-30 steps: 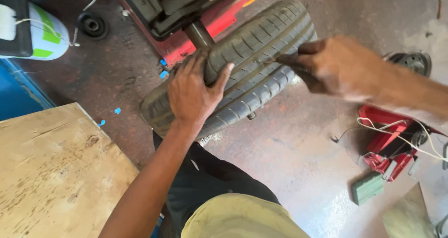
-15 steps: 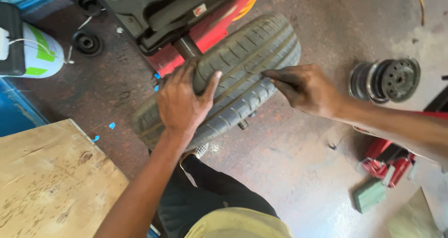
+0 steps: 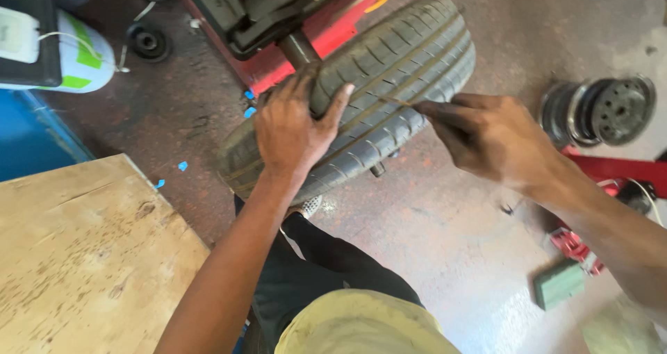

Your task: The person uses a screwdriver to repeatedly poke and scrape the surface of a tire mounted on a red machine. The person holds the tire steady with one hand while working the tool into the tread grooves with the other.

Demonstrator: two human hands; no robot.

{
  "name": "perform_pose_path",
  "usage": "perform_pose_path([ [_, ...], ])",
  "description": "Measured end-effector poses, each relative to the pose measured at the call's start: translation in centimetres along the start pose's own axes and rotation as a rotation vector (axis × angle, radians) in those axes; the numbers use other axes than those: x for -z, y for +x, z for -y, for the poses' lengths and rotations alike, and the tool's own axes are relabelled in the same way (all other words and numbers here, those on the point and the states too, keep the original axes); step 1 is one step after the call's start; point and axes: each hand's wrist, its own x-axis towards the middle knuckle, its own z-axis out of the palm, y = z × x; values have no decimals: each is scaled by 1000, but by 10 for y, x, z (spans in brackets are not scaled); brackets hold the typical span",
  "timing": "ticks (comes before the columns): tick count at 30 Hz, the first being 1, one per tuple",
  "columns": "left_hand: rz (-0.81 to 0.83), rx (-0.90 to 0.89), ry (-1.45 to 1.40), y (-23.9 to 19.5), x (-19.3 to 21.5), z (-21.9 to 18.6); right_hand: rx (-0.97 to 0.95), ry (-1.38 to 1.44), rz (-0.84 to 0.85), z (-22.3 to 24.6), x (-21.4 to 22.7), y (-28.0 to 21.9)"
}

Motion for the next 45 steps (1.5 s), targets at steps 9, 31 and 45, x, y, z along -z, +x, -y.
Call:
perform_pose_path([
  [9,-124,-90,-13,0,-1,2,0,-339,324,31,40,35],
  [31,-56,-34,-68,-8,4,11,16,117,-364,-18,-74,7],
  [45,117,-29,-31,2,6,24,-242,52,-12,40,16,46],
])
